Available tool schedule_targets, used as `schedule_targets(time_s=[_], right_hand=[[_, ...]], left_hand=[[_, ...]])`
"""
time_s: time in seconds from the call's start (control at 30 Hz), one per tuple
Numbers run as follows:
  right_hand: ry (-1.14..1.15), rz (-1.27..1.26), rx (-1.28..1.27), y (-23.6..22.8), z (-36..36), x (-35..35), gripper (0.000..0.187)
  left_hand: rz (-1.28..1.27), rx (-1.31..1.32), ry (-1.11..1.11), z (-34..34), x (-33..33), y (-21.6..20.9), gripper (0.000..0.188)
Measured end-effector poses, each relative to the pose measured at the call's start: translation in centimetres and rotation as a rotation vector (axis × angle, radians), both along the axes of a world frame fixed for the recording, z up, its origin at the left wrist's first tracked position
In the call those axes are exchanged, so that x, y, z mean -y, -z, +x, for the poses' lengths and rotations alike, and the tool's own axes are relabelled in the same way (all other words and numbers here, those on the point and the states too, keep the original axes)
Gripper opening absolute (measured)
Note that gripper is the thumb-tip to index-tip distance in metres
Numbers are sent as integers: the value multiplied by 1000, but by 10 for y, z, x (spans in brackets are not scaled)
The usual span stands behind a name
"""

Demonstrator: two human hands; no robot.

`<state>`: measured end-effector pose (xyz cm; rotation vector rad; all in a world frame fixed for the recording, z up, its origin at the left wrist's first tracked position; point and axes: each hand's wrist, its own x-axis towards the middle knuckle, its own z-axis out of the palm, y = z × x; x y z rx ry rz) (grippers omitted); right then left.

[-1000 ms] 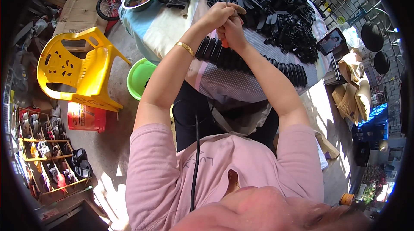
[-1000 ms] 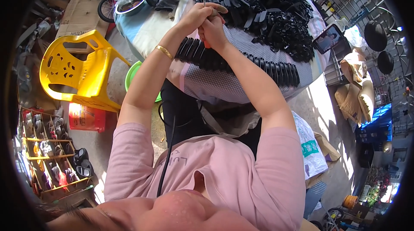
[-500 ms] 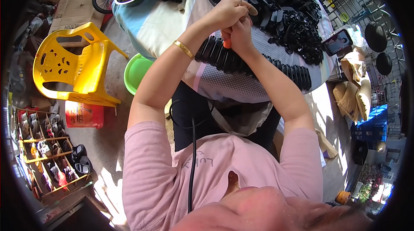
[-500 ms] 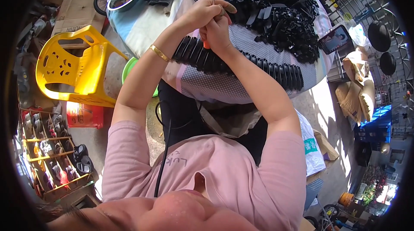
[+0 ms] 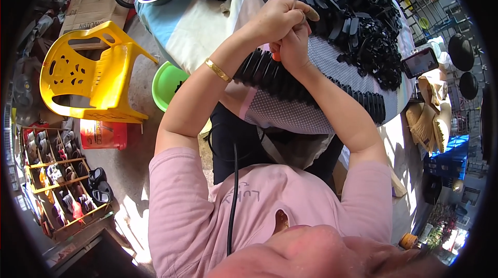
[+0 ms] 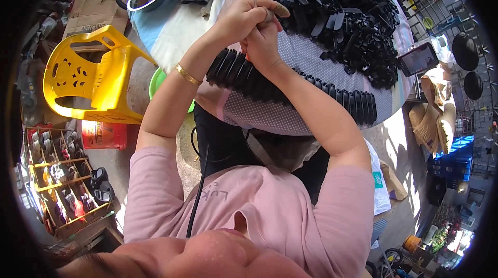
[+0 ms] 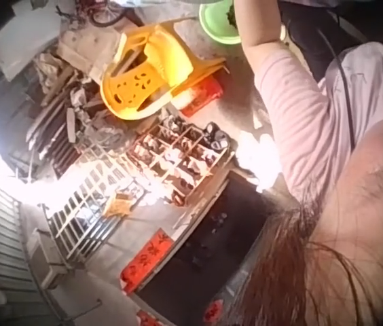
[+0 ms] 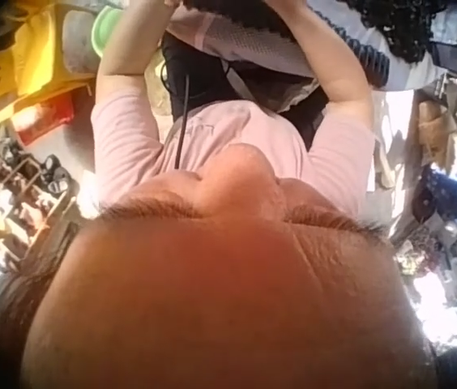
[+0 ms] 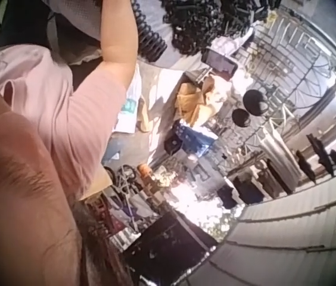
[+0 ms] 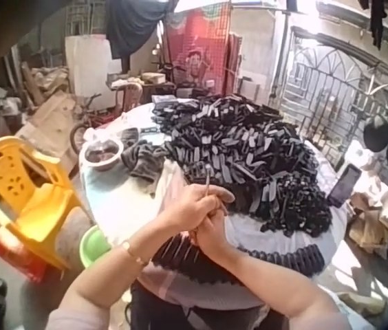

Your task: Assembling small black plastic hardware components by hand and using a screwdriver to press parts together.

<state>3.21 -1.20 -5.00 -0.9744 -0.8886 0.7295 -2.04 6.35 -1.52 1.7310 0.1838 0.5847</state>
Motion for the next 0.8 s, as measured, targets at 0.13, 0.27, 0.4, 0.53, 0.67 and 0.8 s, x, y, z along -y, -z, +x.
schedule_targets(time_s=[0.13,0.27,0.4,0.53,0.67,0.8], right_hand=[[-82,-28,49,-5,8,-1,30],[-134,10,2,-7,4,-9,29],[-83,-59,6,-4,-6,-15,28],[-58,-48,-19,-4,-13,-11,28],[-101,-57,-2,-4,-8,-15,30],[-141,-28,12,-9,-12,-21,30]], left_hand=[[31,-64,-70,1,-1,-6,35],[-16,8,-41,-6,-8,-12,34],[-26,23,-23,-7,-23,8,36],[-88,35,15,-10,-17,2,38],[48,-99,-57,-17,-14,-7,38],[-7,-6,-67,-22,-23,-9,38]])
